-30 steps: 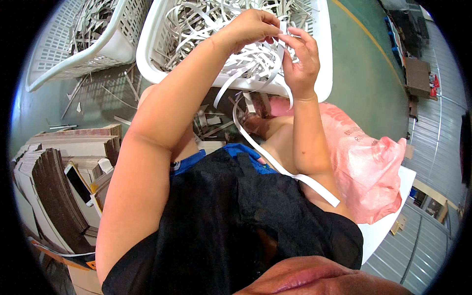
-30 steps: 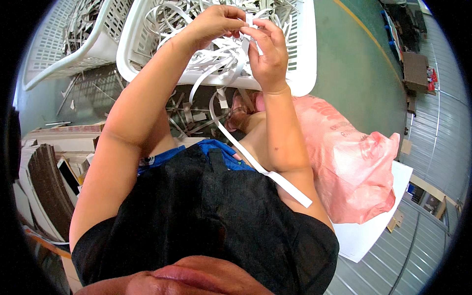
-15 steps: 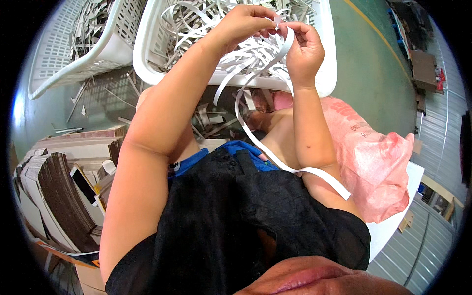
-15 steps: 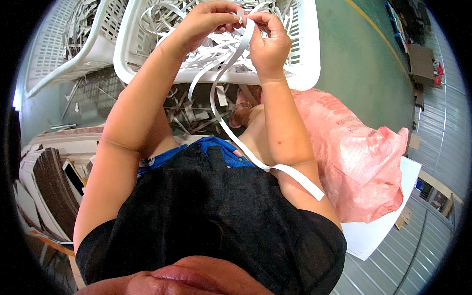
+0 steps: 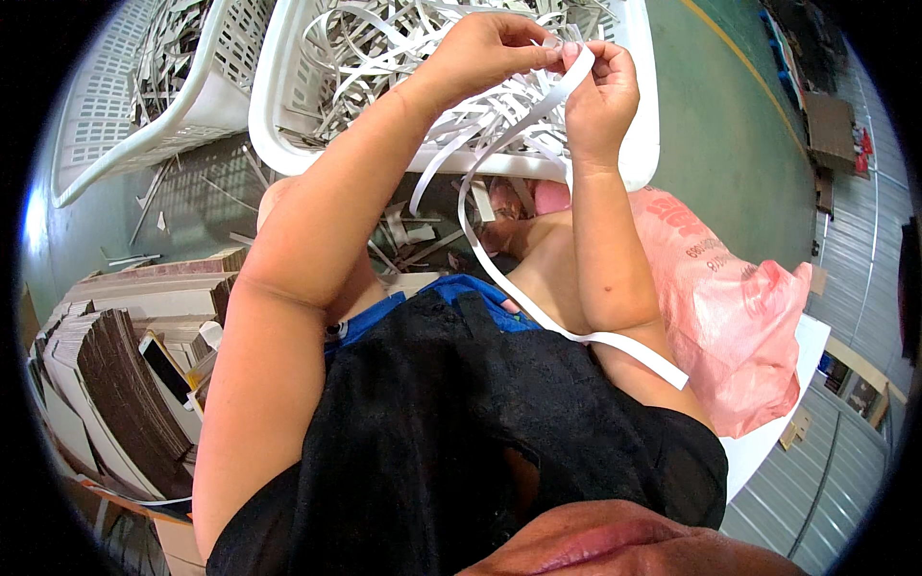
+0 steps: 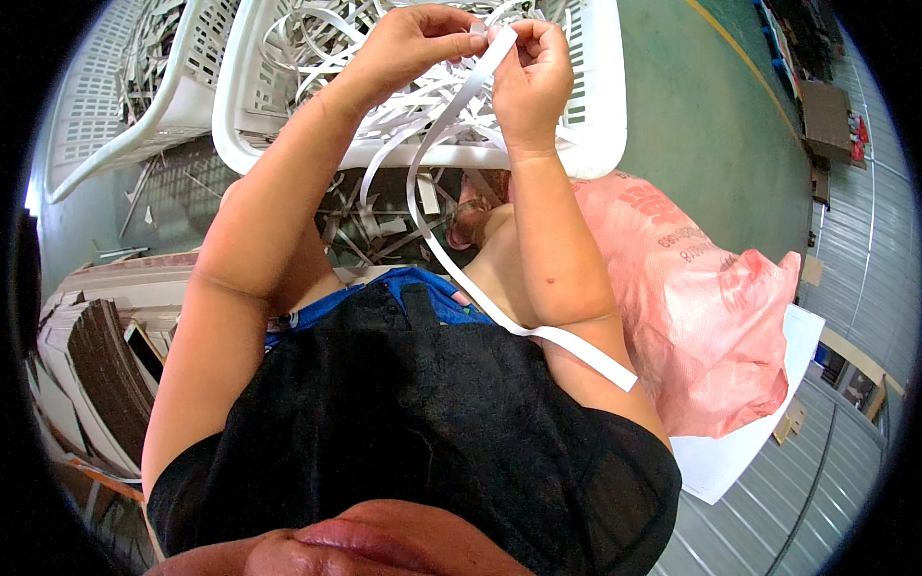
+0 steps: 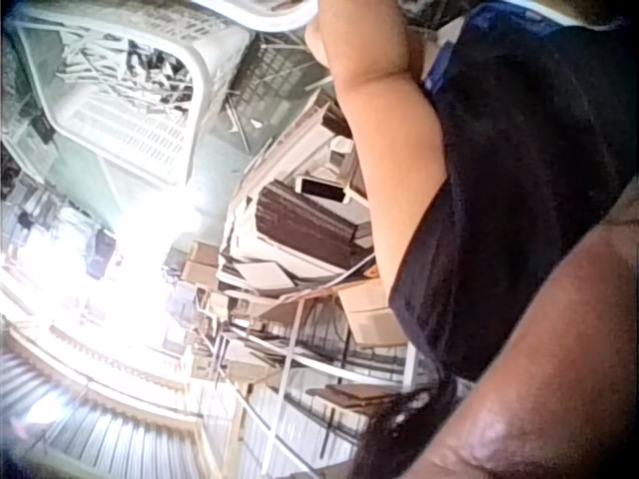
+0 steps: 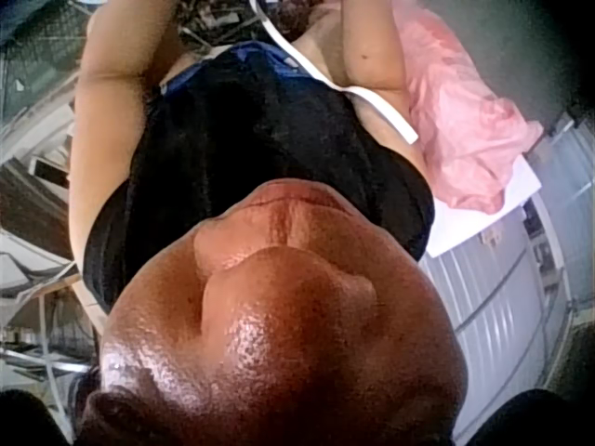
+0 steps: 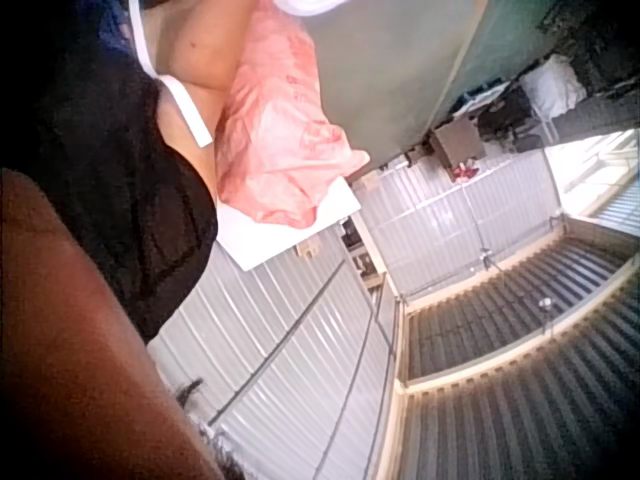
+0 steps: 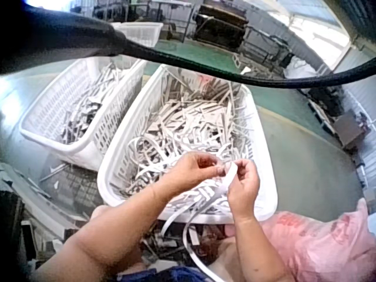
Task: The person selects white strips from a basket and applies them individually to small circular components while sitting on a warehouse floor.
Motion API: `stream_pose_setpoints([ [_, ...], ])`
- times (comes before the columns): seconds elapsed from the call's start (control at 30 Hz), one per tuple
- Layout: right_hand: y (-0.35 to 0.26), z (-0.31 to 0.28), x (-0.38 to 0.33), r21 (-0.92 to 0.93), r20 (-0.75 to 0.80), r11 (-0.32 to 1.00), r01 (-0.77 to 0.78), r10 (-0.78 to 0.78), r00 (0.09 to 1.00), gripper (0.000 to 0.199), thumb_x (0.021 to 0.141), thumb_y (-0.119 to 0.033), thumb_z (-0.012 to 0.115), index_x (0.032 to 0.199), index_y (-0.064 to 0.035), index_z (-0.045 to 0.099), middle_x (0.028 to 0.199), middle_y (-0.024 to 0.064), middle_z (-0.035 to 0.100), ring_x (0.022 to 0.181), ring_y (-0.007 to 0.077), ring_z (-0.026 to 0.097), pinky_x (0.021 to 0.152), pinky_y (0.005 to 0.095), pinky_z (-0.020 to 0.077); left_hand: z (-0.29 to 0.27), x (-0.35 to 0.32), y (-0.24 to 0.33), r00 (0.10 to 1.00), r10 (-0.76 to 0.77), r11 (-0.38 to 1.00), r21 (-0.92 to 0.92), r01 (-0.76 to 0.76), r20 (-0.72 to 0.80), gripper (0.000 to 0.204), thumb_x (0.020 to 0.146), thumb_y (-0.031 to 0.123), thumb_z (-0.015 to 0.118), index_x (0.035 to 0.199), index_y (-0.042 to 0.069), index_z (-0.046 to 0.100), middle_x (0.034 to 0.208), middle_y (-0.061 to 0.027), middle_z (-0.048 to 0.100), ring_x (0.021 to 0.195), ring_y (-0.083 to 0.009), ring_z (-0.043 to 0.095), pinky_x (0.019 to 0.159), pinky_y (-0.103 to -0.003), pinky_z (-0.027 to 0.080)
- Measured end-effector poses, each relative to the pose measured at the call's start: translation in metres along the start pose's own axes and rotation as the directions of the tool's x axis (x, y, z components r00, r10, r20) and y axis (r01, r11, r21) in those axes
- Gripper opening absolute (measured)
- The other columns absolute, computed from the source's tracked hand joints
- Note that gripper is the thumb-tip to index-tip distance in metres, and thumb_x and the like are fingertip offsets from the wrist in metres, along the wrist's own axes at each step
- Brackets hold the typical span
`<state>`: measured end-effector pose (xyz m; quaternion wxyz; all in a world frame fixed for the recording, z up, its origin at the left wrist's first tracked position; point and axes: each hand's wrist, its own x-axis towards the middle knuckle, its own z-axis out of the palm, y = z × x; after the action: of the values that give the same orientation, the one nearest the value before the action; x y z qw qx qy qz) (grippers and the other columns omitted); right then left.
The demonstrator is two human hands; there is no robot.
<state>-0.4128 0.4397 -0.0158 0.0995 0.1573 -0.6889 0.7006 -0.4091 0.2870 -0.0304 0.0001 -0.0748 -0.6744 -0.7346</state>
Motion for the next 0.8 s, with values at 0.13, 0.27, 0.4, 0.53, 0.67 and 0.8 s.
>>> stream_pose_setpoints([
  [0.13, -0.005, 0.003, 0.000, 0.048, 0.031, 0.998, -0.038, 0.037, 0.999, 0.014, 0.089, -0.006, 0.063, 0.094, 0.0011, 0.053, 0.083, 0.0062, 0.061, 0.075, 0.0115, 0.063, 0.066, 0.0230, 0.0526, -0.002, 0.008, -0.010, 0.997, -0.063, 0.980, -0.189, 0.069, 0.037, 0.021, 0.086, 0.020, 0.068, 0.095, 0.001, 0.069, 0.080, -0.0035, 0.067, 0.071, -0.0096, 0.060, 0.064, -0.024, 0.047],
  [0.27, -0.008, 0.002, 0.002, -0.041, 0.090, 0.999, -0.009, 0.012, 0.996, 0.016, 0.086, 0.001, 0.063, 0.101, 0.0004, 0.057, 0.087, 0.0071, 0.063, 0.076, 0.0124, 0.064, 0.068, 0.0242, 0.0539, -0.008, 0.011, -0.016, 0.986, -0.168, 0.963, -0.213, 0.163, -0.006, 0.021, 0.087, 0.022, 0.068, 0.092, 0.002, 0.069, 0.078, -0.0026, 0.066, 0.069, -0.0090, 0.058, 0.063, -0.023, 0.046],
  [0.4, 0.001, -0.007, 0.005, -0.287, 0.209, 0.920, 0.268, -0.213, 0.954, 0.028, 0.084, 0.006, 0.062, 0.111, -0.0005, 0.059, 0.100, 0.0067, 0.065, 0.080, 0.0132, 0.064, 0.073, 0.0261, 0.0540, -0.018, 0.016, -0.019, 0.964, -0.257, 0.913, -0.311, 0.263, 0.060, 0.018, 0.085, 0.022, 0.068, 0.086, 0.004, 0.068, 0.073, -0.0012, 0.063, 0.065, -0.0087, 0.056, 0.059, -0.022, 0.043],
  [0.53, -0.021, 0.005, 0.001, -0.334, 0.258, 0.828, 0.451, -0.380, 0.888, 0.046, 0.076, 0.008, 0.067, 0.120, -0.0050, 0.058, 0.110, 0.0082, 0.062, 0.093, 0.0146, 0.063, 0.078, 0.0256, 0.0527, -0.024, 0.013, -0.015, 0.943, -0.322, 0.882, -0.337, 0.329, 0.076, 0.015, 0.083, 0.021, 0.068, 0.083, 0.005, 0.068, 0.070, -0.0007, 0.061, 0.061, -0.0089, 0.054, 0.056, -0.022, 0.041],
  [0.67, -0.006, -0.012, 0.016, -0.453, 0.436, 0.626, 0.635, -0.466, 0.770, 0.033, 0.075, 0.003, 0.071, 0.106, -0.0048, 0.066, 0.110, 0.0065, 0.062, 0.093, 0.0158, 0.061, 0.075, 0.0266, 0.0512, -0.022, 0.010, -0.010, 0.939, -0.330, 0.871, -0.352, 0.344, 0.101, 0.014, 0.082, 0.019, 0.067, 0.083, 0.005, 0.068, 0.071, -0.0008, 0.061, 0.061, -0.0086, 0.054, 0.056, -0.021, 0.041],
  [0.8, -0.001, -0.010, 0.009, -0.473, 0.324, 0.719, 0.509, -0.395, 0.860, 0.024, 0.070, -0.002, 0.074, 0.092, -0.0066, 0.066, 0.091, 0.0065, 0.067, 0.076, 0.0198, 0.065, 0.071, 0.0285, 0.0526, -0.022, 0.012, -0.014, 0.942, -0.313, 0.851, -0.405, 0.336, 0.124, 0.012, 0.083, 0.017, 0.067, 0.085, 0.005, 0.067, 0.074, -0.0009, 0.062, 0.063, -0.0084, 0.055, 0.056, -0.021, 0.042],
])
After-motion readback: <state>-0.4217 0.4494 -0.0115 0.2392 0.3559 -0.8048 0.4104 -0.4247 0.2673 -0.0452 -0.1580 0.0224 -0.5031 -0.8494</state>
